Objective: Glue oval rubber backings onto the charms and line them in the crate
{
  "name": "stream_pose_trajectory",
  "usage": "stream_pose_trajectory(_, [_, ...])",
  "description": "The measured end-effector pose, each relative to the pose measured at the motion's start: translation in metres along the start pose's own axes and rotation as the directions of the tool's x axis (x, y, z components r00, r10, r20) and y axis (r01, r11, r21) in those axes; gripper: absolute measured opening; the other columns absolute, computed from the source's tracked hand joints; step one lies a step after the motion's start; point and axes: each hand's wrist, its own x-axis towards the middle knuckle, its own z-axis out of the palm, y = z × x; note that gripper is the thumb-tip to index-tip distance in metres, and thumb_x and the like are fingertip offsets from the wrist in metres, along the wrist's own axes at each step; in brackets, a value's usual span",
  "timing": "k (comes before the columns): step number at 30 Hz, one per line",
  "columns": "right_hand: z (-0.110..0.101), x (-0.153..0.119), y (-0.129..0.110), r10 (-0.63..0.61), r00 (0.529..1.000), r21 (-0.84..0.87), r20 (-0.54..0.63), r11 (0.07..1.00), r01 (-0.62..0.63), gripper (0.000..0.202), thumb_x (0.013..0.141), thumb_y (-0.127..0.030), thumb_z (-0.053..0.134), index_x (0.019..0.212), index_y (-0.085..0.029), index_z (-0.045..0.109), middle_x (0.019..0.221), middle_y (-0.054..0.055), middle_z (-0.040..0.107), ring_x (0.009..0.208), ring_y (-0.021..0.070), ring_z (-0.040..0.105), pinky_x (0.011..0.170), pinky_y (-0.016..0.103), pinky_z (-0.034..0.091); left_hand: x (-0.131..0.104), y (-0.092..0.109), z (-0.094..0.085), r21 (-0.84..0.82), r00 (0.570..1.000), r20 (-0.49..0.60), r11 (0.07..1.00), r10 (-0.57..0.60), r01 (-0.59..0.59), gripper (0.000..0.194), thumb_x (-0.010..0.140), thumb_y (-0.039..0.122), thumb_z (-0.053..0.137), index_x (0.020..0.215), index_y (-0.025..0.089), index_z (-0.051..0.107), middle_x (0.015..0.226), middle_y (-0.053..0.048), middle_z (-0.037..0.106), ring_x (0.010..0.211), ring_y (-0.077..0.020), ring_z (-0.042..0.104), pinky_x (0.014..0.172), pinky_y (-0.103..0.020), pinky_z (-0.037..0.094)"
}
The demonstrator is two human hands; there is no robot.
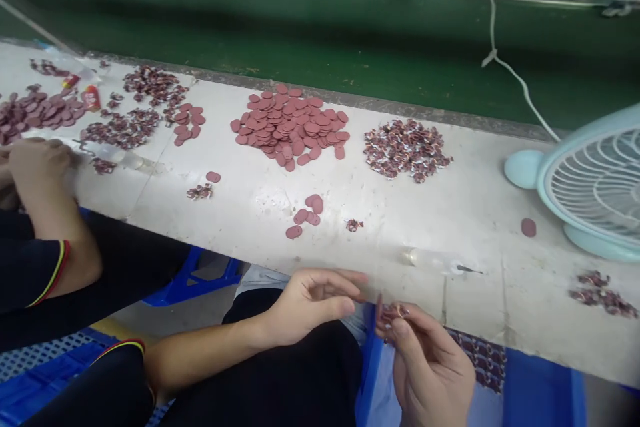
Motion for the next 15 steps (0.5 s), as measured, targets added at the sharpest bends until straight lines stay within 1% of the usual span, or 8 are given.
stream_pose_trajectory(1, [-0.014, -0.006, 0.004, -0.027, 0.995, 0.016, -0.094, 0.999, 0.029, 0.023, 0.076, -0.022, 0.087, 0.098, -0.022, 0.078, 0.093, 0.005, 0.078, 0.073, 0.0171, 0.075, 0.066, 0.026, 0.064, 0.0, 0.001, -0.003, 0.09, 0.999, -0.002, 0.995, 0.036, -0.036, 0.011, 0.086, 0.021, 0.078, 0.096, 0.021, 0.081, 0.127, -0.01, 0.074, 0.102, -0.02, 0.075, 0.084, -0.027, 0.06])
stream_pose_trajectory(3, [-0.046, -0.021, 0.015, -0.077, 0.948, -0.027, -0.31, 0.997, 0.072, 0.026, 0.073, -0.025, 0.089, 0.096, -0.02, 0.077, 0.093, 0.004, 0.077, 0.074, 0.0157, 0.074, 0.067, 0.024, 0.064, 0.001, 0.005, -0.012, 0.298, 0.989, 0.003, 0.944, 0.148, -0.143, 0.012, 0.09, 0.019, 0.072, 0.098, 0.022, 0.081, 0.121, -0.009, 0.076, 0.104, -0.0194, 0.074, 0.085, -0.027, 0.06])
stream_pose_trajectory(4, [-0.064, -0.03, 0.023, -0.081, 0.911, -0.087, -0.405, 0.995, 0.05, 0.028, 0.073, -0.028, 0.09, 0.096, -0.02, 0.077, 0.093, 0.003, 0.077, 0.075, 0.0152, 0.074, 0.071, 0.024, 0.064, 0.003, 0.006, -0.017, 0.398, 0.978, 0.02, 0.896, 0.208, -0.199, 0.013, 0.091, 0.017, 0.071, 0.098, 0.023, 0.08, 0.118, -0.009, 0.077, 0.105, -0.0196, 0.074, 0.087, -0.028, 0.06])
stream_pose_trajectory(6, [-0.098, -0.048, 0.045, -0.026, 0.857, -0.235, -0.515, 0.965, -0.113, 0.033, 0.075, -0.037, 0.088, 0.1, -0.019, 0.075, 0.094, 0.004, 0.077, 0.079, 0.0169, 0.075, 0.079, 0.027, 0.063, 0.009, 0.008, -0.026, 0.559, 0.954, 0.072, 0.781, 0.29, -0.279, 0.016, 0.091, 0.014, 0.07, 0.099, 0.023, 0.08, 0.111, -0.008, 0.077, 0.105, -0.0205, 0.073, 0.091, -0.031, 0.06])
stream_pose_trajectory(8, [-0.125, -0.064, 0.075, 0.066, 0.841, -0.378, -0.537, 0.872, -0.31, 0.04, 0.08, -0.048, 0.082, 0.105, -0.019, 0.074, 0.098, 0.007, 0.079, 0.086, 0.0218, 0.076, 0.083, 0.033, 0.063, 0.015, 0.008, -0.032, 0.648, 0.943, 0.121, 0.695, 0.31, -0.312, 0.018, 0.091, 0.012, 0.069, 0.1, 0.024, 0.08, 0.109, -0.008, 0.077, 0.104, -0.0214, 0.073, 0.093, -0.034, 0.06])
stream_pose_trajectory(10, [-0.141, -0.075, 0.11, 0.121, 0.852, -0.472, -0.509, 0.789, -0.394, 0.044, 0.084, -0.057, 0.073, 0.106, -0.019, 0.074, 0.103, 0.011, 0.079, 0.092, 0.0269, 0.076, 0.083, 0.038, 0.063, 0.019, 0.006, -0.035, 0.689, 0.944, 0.147, 0.655, 0.294, -0.312, 0.018, 0.091, 0.012, 0.068, 0.1, 0.024, 0.079, 0.108, -0.008, 0.077, 0.104, -0.0226, 0.073, 0.094, -0.037, 0.061])
stream_pose_trajectory(12, [-0.145, -0.079, 0.145, 0.14, 0.875, -0.511, -0.464, 0.764, -0.393, 0.048, 0.086, -0.061, 0.066, 0.105, -0.018, 0.075, 0.107, 0.013, 0.078, 0.094, 0.0287, 0.076, 0.085, 0.041, 0.062, 0.021, 0.002, -0.035, 0.712, 0.95, 0.157, 0.635, 0.271, -0.299, 0.017, 0.091, 0.014, 0.069, 0.1, 0.024, 0.079, 0.107, -0.008, 0.077, 0.104, -0.0238, 0.073, 0.095, -0.04, 0.061])
stream_pose_trajectory(15, [-0.14, -0.075, 0.187, 0.134, 0.909, -0.556, -0.394, 0.753, -0.352, 0.053, 0.088, -0.064, 0.059, 0.106, -0.017, 0.075, 0.109, 0.014, 0.077, 0.094, 0.029, 0.074, 0.087, 0.043, 0.06, 0.024, -0.003, -0.035, 0.729, 0.948, 0.167, 0.613, 0.271, -0.304, 0.016, 0.09, 0.015, 0.07, 0.101, 0.023, 0.079, 0.105, -0.008, 0.078, 0.103, -0.0241, 0.074, 0.094, -0.04, 0.062])
